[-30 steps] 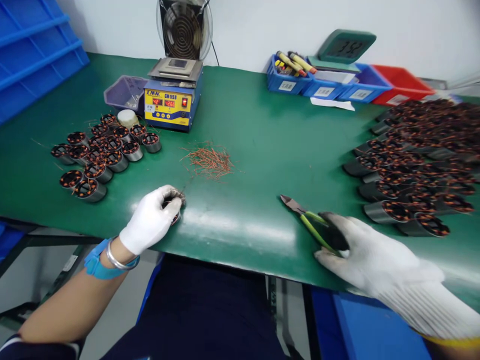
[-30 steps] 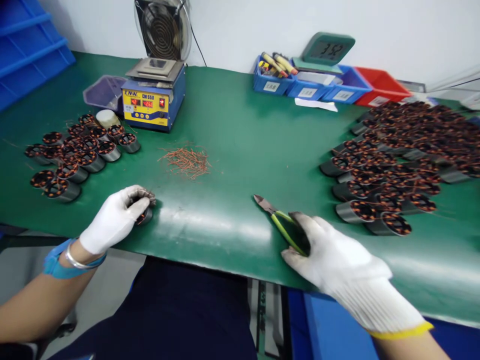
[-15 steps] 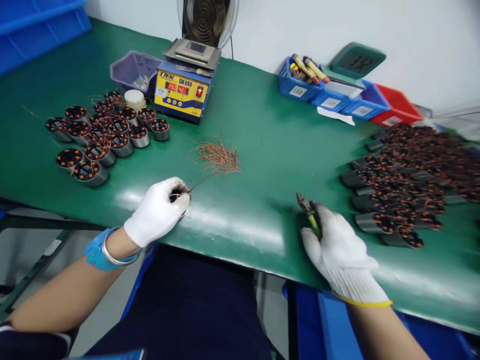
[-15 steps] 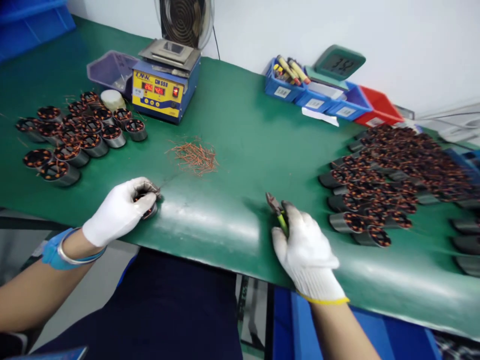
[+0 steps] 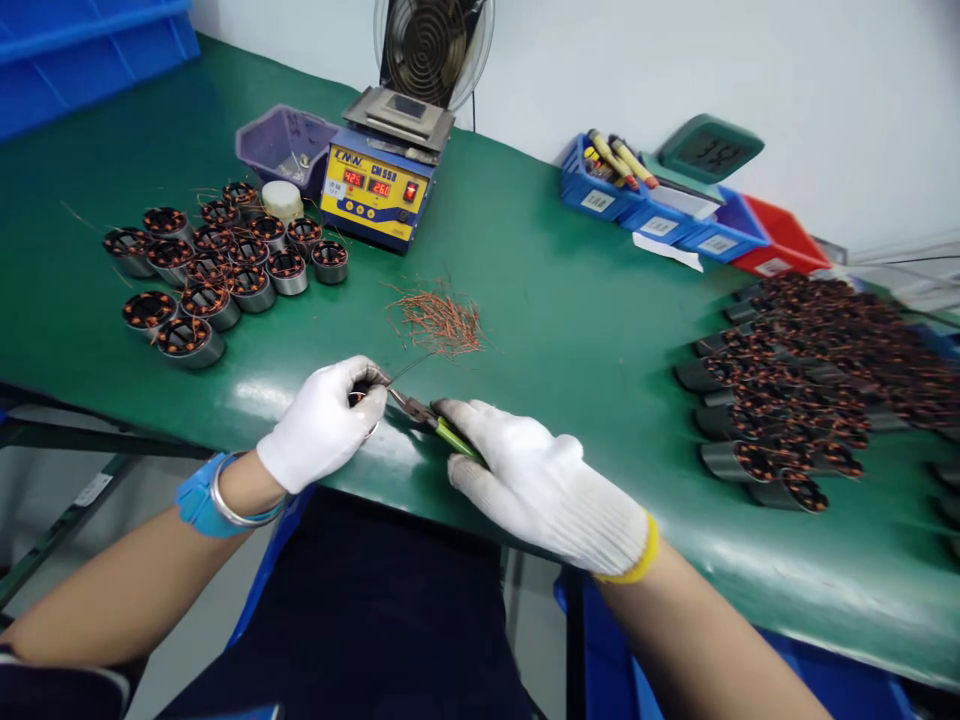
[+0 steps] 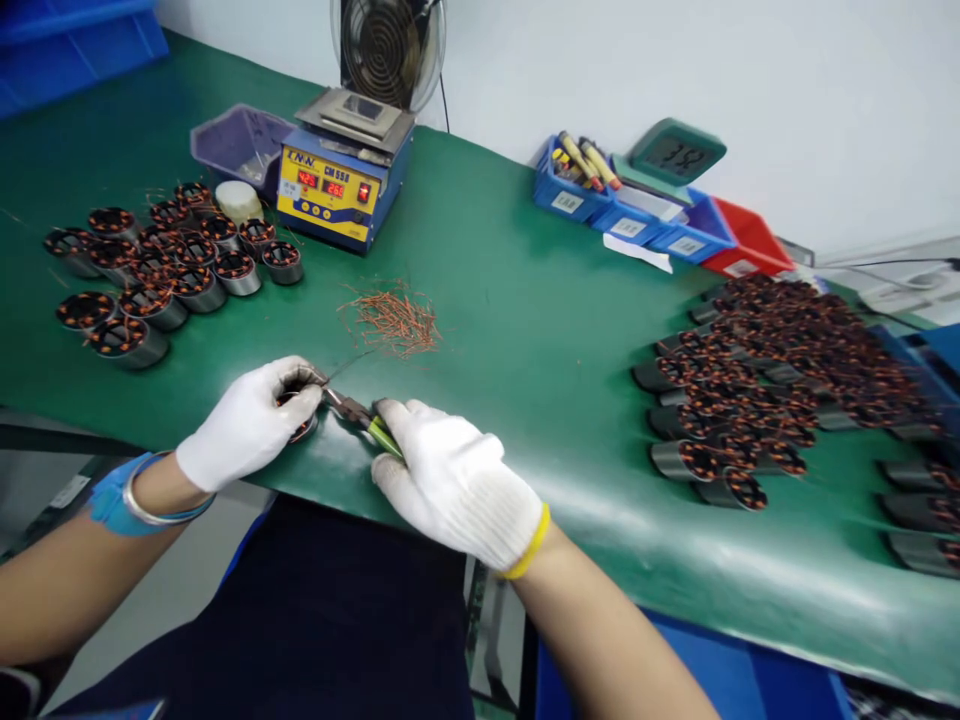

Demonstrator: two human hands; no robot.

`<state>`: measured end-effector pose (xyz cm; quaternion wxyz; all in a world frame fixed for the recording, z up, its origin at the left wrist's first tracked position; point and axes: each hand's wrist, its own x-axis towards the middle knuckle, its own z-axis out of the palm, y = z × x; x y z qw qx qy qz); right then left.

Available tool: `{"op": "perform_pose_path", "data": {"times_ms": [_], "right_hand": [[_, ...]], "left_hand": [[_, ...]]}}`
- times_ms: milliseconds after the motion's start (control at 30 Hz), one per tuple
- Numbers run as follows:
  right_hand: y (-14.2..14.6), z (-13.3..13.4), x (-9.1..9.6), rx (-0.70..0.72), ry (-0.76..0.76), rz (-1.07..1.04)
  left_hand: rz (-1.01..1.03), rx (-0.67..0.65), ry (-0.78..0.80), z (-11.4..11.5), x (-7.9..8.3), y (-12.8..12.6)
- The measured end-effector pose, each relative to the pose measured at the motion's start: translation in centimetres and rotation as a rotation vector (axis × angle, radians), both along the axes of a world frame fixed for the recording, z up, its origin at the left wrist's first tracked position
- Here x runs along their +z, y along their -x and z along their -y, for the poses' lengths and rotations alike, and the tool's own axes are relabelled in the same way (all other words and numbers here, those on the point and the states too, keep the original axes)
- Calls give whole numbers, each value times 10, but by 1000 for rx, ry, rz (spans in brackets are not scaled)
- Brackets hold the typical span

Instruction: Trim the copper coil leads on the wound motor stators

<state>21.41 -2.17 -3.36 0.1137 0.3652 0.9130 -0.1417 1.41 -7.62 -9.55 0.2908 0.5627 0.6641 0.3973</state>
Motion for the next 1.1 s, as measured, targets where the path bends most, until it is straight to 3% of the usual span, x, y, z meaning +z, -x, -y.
{"op": "perform_pose_path", "data": {"times_ms": [133, 433, 1100], "right_hand": [[4, -6, 6, -59, 147, -20], [4, -12, 7, -84, 240, -80], [12, -19, 4, -51, 284, -80]], "left_hand": [[-2, 3, 4, 0, -1, 1], [8, -4, 7, 0, -2, 1], [38, -4, 29, 0, 0, 0]]}}
